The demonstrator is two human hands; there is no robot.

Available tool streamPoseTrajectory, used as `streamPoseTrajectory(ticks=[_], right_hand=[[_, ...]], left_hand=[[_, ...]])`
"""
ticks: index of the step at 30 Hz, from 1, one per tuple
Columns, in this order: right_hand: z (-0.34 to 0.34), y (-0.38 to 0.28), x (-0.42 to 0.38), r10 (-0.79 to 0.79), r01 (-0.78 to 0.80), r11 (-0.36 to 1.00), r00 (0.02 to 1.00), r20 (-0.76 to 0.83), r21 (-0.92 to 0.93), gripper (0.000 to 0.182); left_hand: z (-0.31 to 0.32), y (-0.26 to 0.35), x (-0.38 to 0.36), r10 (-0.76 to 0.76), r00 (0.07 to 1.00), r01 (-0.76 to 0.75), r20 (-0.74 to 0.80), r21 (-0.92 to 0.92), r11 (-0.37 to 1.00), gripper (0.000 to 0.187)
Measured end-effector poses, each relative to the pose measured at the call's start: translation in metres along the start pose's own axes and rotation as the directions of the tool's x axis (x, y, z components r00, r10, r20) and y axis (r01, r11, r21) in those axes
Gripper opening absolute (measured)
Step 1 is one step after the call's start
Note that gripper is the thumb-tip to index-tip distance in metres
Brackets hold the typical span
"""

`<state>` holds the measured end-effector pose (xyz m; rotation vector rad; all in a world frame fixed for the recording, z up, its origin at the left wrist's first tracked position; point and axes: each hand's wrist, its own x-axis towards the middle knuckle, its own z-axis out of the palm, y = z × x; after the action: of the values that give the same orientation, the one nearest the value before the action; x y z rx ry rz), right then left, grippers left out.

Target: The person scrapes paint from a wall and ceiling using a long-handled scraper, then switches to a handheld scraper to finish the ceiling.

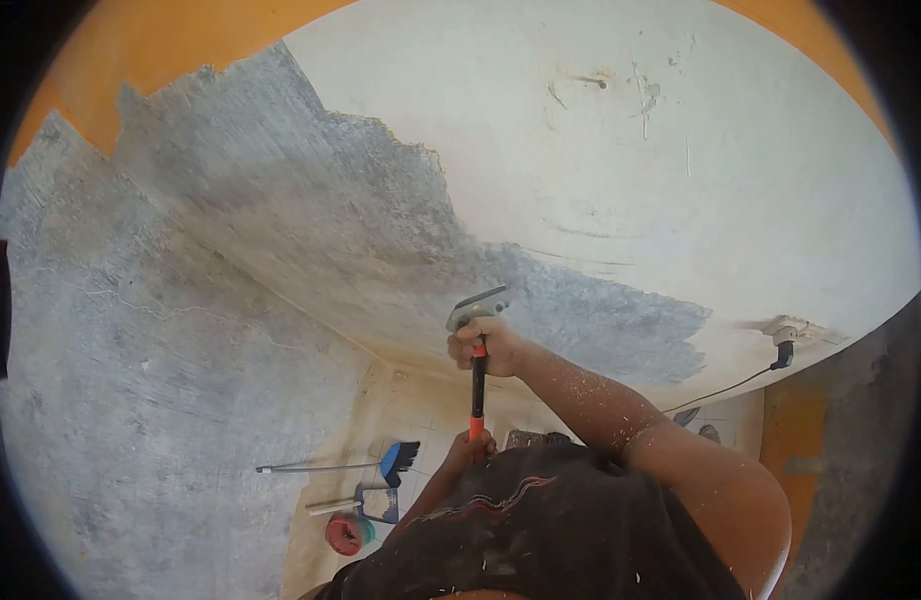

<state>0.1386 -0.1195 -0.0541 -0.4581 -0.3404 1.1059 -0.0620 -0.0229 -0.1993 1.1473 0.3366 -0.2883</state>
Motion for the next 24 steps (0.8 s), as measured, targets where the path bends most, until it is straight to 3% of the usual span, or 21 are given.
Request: streamPoseTrajectory(ticks=[1, 2, 3, 4, 5, 6, 7, 8, 9, 10, 12, 13, 14, 15, 16, 18, 20, 22, 23, 24], right_hand=[[0.002, 0.004, -0.001, 0.093, -0.112, 0.991, 0.973, 0.212, 0.077, 0.027], [0.010, 0.006, 0.001, 0.096, -0.116, 0.989, 0.973, 0.211, 0.086, 0.027], [0.018, 0.004, 0.004, -0.019, 0.019, 1.000, 0.987, 0.157, -0.001, 0.025], [0.024, 0.004, 0.008, -0.139, 0.149, 0.984, 0.984, 0.111, -0.096, 0.024], [0.015, 0.010, 0.015, -0.260, 0.251, 0.947, 0.965, -0.018, -0.201, 0.026], [0.018, 0.012, 0.014, -0.257, 0.248, 0.949, 0.966, -0.021, -0.196, 0.026], [0.025, 0.013, 0.011, -0.355, 0.329, 0.927, 0.925, -0.136, -0.182, 0.033], [0.030, 0.012, 0.011, -0.442, 0.407, 0.896, 0.863, -0.246, -0.178, 0.041], [0.031, 0.013, 0.007, -0.435, 0.408, 0.900, 0.866, -0.245, -0.158, 0.044], [0.031, 0.015, 0.003, -0.431, 0.403, 0.901, 0.869, -0.242, -0.160, 0.044], [0.028, 0.019, -0.006, -0.440, 0.366, 0.883, 0.863, -0.246, -0.295, 0.029], [0.030, 0.012, -0.007, -0.346, 0.286, 0.924, 0.906, -0.242, -0.252, 0.022], [0.024, 0.009, -0.006, -0.342, 0.280, 0.926, 0.907, -0.245, -0.253, 0.022], [0.017, 0.007, -0.004, -0.187, 0.148, 0.981, 0.900, -0.393, -0.128, 0.030], [0.015, 0.006, -0.003, -0.015, 0.029, 0.999, 0.859, -0.512, 0.018, 0.040], [0.012, 0.006, -0.001, 0.018, 0.007, 0.999, 0.828, -0.560, 0.043, 0.043], [0.004, 0.001, 0.001, 0.103, -0.092, 0.995, 0.884, -0.455, 0.048, 0.040], [0.010, -0.022, 0.019, 0.051, -0.062, 0.998, 0.868, -0.493, -0.007, 0.039], [0.013, -0.032, 0.026, -0.010, -0.026, 0.998, 0.850, -0.527, -0.060, 0.038], [0.013, -0.035, 0.027, 0.005, -0.040, 0.998, 0.849, -0.529, -0.054, 0.038]], left_hand=[[0.000, 0.002, -0.003, -0.008, 1.000, 0.008, -0.003, -0.001, 1.000, 0.033], [0.003, 0.011, -0.007, 0.005, 0.999, 0.001, -0.044, 0.133, 0.991, 0.031], [0.006, 0.019, -0.010, 0.022, 0.996, 0.000, -0.083, 0.264, 0.964, 0.030], [0.013, 0.032, -0.012, 0.014, 0.996, 0.010, -0.088, 0.262, 0.965, 0.030], [0.022, 0.047, -0.012, 0.140, 0.948, 0.007, -0.285, 0.457, 0.889, 0.029], [0.028, 0.057, -0.013, 0.298, 0.850, 0.050, -0.434, 0.630, 0.775, 0.029], [0.032, 0.063, -0.014, 0.296, 0.850, 0.054, -0.437, 0.629, 0.776, 0.029], [0.034, 0.068, -0.014, 0.411, 0.782, 0.013, -0.469, 0.671, 0.742, 0.032], [0.034, 0.071, -0.013, 0.521, 0.699, -0.023, -0.491, 0.712, 0.702, 0.035], [0.032, 0.070, -0.013, 0.522, 0.695, -0.024, -0.495, 0.709, 0.705, 0.035], [0.026, 0.057, -0.017, 0.503, 0.765, -0.149, -0.403, 0.648, 0.747, 0.031], [0.020, 0.045, -0.019, 0.500, 0.764, -0.149, -0.407, 0.642, 0.752, 0.031], [0.014, 0.032, -0.021, 0.305, 0.867, -0.204, -0.393, 0.279, 0.938, 0.028], [0.008, 0.020, -0.022, 0.130, 0.949, -0.173, -0.288, -0.128, 0.977, 0.026], [0.008, 0.015, -0.025, 0.127, 0.949, -0.169, -0.288, -0.128, 0.977, 0.026], [0.011, 0.006, -0.023, 0.037, 0.958, -0.135, -0.284, -0.333, 0.933, 0.035], [0.023, 0.015, -0.012, -0.023, 0.939, -0.104, -0.342, -0.349, 0.931, 0.044], [0.022, 0.017, 0.005, 0.051, 0.991, -0.101, -0.125, -0.433, 0.896, 0.037], [0.026, 0.030, 0.013, 0.045, 0.990, -0.101, -0.135, -0.441, 0.892, 0.037], [0.031, 0.049, 0.022, 0.052, 0.980, -0.098, -0.193, -0.239, 0.966, 0.034]])
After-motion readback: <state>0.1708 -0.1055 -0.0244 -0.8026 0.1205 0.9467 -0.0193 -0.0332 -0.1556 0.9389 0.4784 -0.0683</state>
